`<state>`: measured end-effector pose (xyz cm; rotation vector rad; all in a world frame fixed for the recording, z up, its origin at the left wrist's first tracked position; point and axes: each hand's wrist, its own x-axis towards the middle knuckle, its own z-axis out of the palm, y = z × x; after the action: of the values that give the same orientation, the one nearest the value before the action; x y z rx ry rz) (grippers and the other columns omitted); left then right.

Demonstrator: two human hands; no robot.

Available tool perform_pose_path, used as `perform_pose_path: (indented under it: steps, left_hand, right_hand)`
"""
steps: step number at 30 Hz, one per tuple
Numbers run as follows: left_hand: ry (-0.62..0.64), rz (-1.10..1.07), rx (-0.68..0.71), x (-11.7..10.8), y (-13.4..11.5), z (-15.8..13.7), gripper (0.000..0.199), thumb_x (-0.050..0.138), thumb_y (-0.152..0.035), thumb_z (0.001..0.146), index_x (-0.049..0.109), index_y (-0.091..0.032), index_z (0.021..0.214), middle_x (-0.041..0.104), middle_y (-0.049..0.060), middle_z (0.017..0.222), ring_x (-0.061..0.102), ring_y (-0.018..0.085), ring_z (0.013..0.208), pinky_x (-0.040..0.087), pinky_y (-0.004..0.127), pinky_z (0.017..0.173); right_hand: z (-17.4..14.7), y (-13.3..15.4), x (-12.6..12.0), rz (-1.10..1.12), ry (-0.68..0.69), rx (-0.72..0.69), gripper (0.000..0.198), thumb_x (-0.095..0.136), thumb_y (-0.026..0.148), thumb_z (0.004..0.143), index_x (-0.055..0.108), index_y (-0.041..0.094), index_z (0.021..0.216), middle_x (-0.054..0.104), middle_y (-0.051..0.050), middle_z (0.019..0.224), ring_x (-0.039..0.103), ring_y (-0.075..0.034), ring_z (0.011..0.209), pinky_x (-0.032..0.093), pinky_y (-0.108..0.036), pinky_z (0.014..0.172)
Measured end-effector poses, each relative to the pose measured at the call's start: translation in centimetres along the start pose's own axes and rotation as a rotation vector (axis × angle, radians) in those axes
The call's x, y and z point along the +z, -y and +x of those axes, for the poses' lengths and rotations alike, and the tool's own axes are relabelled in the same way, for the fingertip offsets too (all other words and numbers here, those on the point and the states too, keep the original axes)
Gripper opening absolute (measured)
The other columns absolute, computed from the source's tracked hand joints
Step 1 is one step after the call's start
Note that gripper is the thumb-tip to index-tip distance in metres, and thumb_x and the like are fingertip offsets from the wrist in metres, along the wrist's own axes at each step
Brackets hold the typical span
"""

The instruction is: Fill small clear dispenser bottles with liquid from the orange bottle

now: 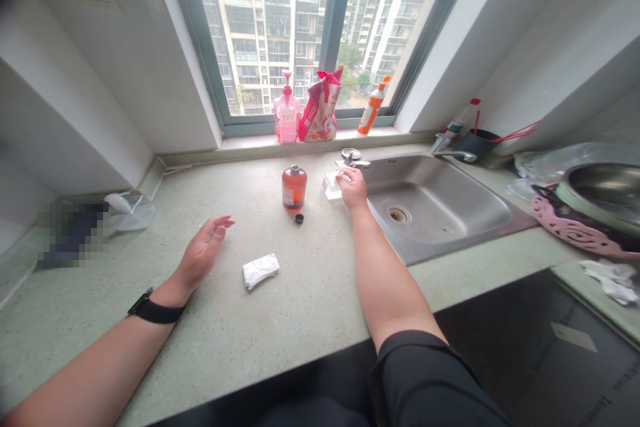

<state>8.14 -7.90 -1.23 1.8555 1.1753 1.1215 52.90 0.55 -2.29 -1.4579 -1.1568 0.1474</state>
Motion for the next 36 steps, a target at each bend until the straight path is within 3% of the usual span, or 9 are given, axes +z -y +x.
perform_pose_path:
  steps: [14, 18, 20, 24, 27, 30, 34, 36]
  left_hand:
    - [0.002, 0.011, -0.009, 0.0, 0.0, 0.1, 0.049, 0.05, -0.059, 0.106, 0.064, -0.021, 0.135, 0.075, 0.013, 0.128, 0.07, 0.029, 0.125, 0.05, 0.051, 0.117]
    - [-0.025, 0.021, 0.024, -0.3, 0.0, 0.1, 0.045, 0.051, -0.055, 0.107, 0.064, -0.021, 0.133, 0.075, 0.013, 0.127, 0.07, 0.028, 0.125, 0.05, 0.051, 0.117]
    - [-0.051, 0.028, 0.052, -0.5, 0.0, 0.1, 0.042, 0.053, -0.052, 0.106, 0.065, -0.021, 0.133, 0.075, 0.013, 0.126, 0.071, 0.028, 0.124, 0.051, 0.051, 0.116]
    - [-0.128, 0.049, 0.112, -1.2, 0.1, 0.5, 0.039, 0.06, -0.046, 0.103, 0.064, -0.021, 0.133, 0.075, 0.012, 0.126, 0.072, 0.027, 0.12, 0.053, 0.049, 0.114]
    - [-0.215, 0.094, 0.144, -2.6, 0.3, 1.2, 0.039, 0.065, -0.04, 0.1, 0.064, -0.021, 0.134, 0.073, 0.012, 0.127, 0.072, 0.027, 0.119, 0.054, 0.049, 0.114]
    - [-0.395, 0.197, 0.163, -5.4, 0.9, 2.0, 0.042, 0.071, -0.033, 0.095, 0.062, -0.021, 0.135, 0.071, 0.011, 0.129, 0.069, 0.027, 0.121, 0.051, 0.05, 0.116]
    - [-0.761, 0.439, 0.111, -10.4, 2.7, 2.9, 0.057, 0.08, -0.027, 0.086, 0.057, -0.021, 0.138, 0.062, 0.014, 0.14, 0.056, 0.032, 0.139, 0.039, 0.052, 0.126]
    - [-0.858, 0.508, 0.017, -12.3, 4.1, 3.2, 0.075, 0.086, -0.027, 0.079, 0.05, -0.02, 0.145, 0.055, 0.017, 0.146, 0.049, 0.035, 0.144, 0.035, 0.055, 0.127]
  right_hand:
    - [-0.3, -0.5, 0.6, 0.037, 0.021, 0.055, 0.043, 0.079, 0.053, 0.08, 0.079, 0.019, 0.107, 0.068, -0.015, 0.127, 0.063, -0.032, 0.129, 0.039, -0.053, 0.126]
    - [-0.5, -0.2, -0.1, 0.081, 0.017, 0.11, 0.052, 0.074, 0.051, 0.081, 0.072, 0.019, 0.122, 0.066, -0.016, 0.134, 0.065, -0.032, 0.126, 0.047, -0.057, 0.118]
    - [-0.6, 0.2, -0.6, 0.114, -0.024, 0.132, 0.053, 0.066, 0.042, 0.083, 0.066, 0.021, 0.132, 0.066, -0.013, 0.133, 0.064, -0.031, 0.128, 0.048, -0.058, 0.116]
    - [-0.9, 2.0, -1.6, 0.11, -0.315, 0.087, 0.059, 0.055, 0.019, 0.069, 0.061, 0.023, 0.128, 0.066, -0.007, 0.13, 0.061, -0.029, 0.134, 0.042, -0.059, 0.12]
    - [-1.9, 4.8, -1.8, 0.074, -0.481, -0.033, 0.058, 0.052, 0.015, 0.068, 0.06, 0.024, 0.124, 0.066, -0.008, 0.129, 0.065, -0.028, 0.128, 0.047, -0.057, 0.116]
    - [-3.7, 8.0, -1.1, 0.123, -0.472, -0.167, 0.054, 0.051, 0.013, 0.072, 0.061, 0.023, 0.123, 0.069, -0.01, 0.123, 0.069, -0.028, 0.12, 0.053, -0.054, 0.11]
    - [-6.8, 11.4, 1.0, 0.129, -0.216, -0.381, 0.04, 0.057, 0.015, 0.082, 0.066, 0.024, 0.12, 0.072, -0.007, 0.112, 0.072, -0.026, 0.108, 0.059, -0.05, 0.099]
    - [-8.5, 12.5, 2.1, 0.119, -0.081, -0.484, 0.031, 0.057, 0.013, 0.086, 0.07, 0.025, 0.111, 0.074, -0.005, 0.101, 0.073, -0.026, 0.099, 0.06, -0.047, 0.094]
